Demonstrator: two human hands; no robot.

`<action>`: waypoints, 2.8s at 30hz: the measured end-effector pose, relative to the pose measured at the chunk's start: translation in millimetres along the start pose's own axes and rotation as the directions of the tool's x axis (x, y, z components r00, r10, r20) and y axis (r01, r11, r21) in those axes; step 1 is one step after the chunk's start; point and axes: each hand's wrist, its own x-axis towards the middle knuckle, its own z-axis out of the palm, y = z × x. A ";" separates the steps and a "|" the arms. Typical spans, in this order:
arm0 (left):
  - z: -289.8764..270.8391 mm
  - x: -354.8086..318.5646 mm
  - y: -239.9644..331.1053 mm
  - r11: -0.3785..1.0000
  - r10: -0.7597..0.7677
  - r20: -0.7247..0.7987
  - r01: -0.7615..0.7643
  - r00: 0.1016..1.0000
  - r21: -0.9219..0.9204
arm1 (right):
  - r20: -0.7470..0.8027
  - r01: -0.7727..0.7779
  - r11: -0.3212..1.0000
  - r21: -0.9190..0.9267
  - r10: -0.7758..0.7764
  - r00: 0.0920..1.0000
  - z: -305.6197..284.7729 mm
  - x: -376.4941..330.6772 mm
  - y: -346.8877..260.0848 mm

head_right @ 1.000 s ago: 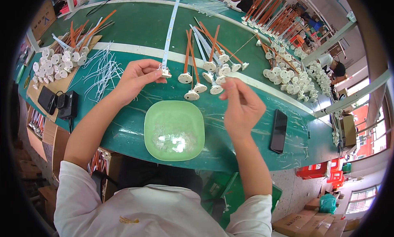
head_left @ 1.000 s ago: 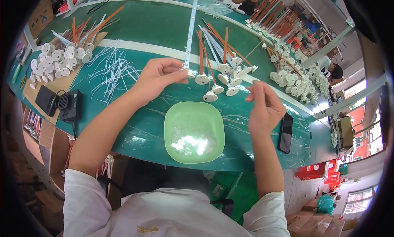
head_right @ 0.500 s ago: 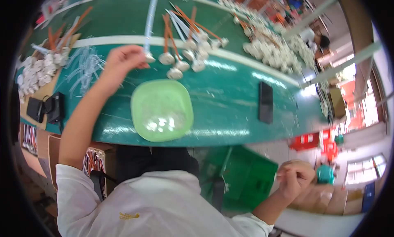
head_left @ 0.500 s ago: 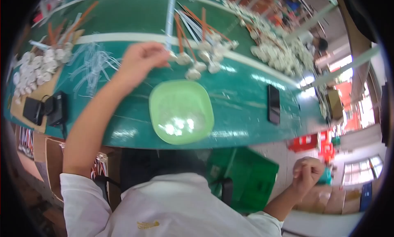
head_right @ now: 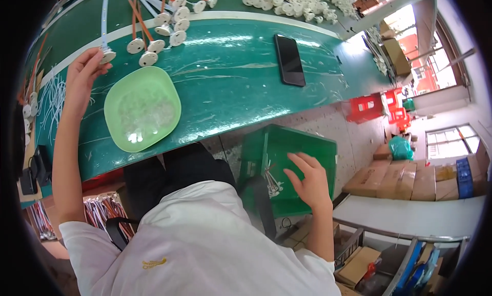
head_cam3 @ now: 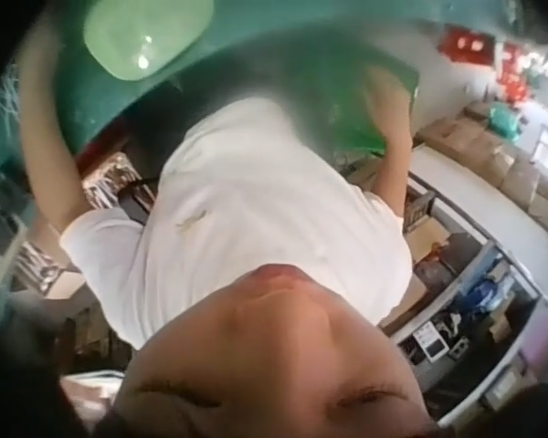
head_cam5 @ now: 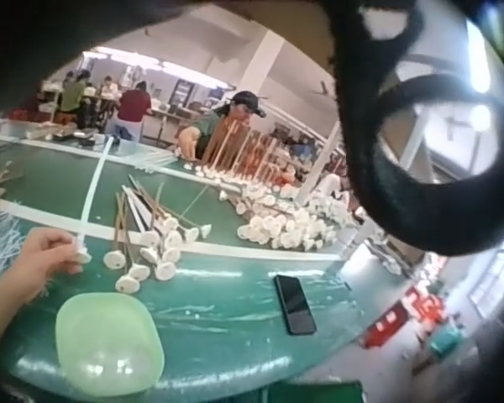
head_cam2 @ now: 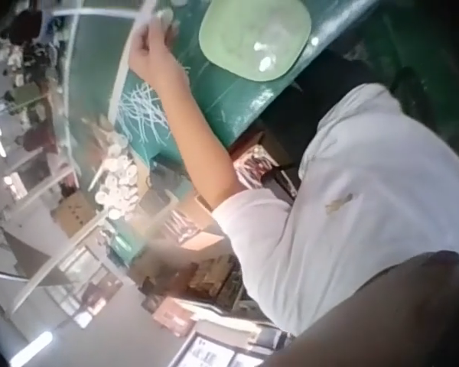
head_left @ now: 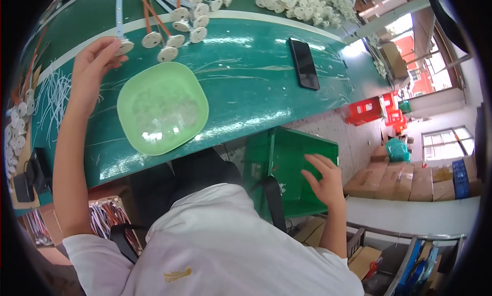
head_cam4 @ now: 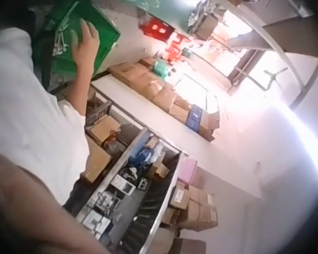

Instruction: Assembling LED light strips by attaching circular bases and small components, followed by testing functionality.

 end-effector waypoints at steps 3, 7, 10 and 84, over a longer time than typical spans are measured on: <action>-1.9 0.9 2.7 1.000 -0.001 -0.028 0.002 1.000 0.018 | -0.137 0.209 0.973 -0.099 -0.222 0.965 -5.9 21.7 -27.7; 3.2 0.6 9.9 1.000 0.005 -0.056 -0.004 0.998 0.017 | -0.142 0.358 0.914 -0.192 -0.386 0.911 -9.5 47.7 -55.3; 3.0 0.6 4.3 0.998 0.058 -0.021 -0.058 0.998 -0.008 | -0.175 0.522 0.834 -0.180 -0.549 0.817 -9.3 71.6 -70.6; 46.8 -37.0 29.2 0.900 -0.001 0.088 0.040 0.996 -0.435 | 0.118 0.193 0.412 0.890 -0.618 0.777 59.4 253.8 -223.1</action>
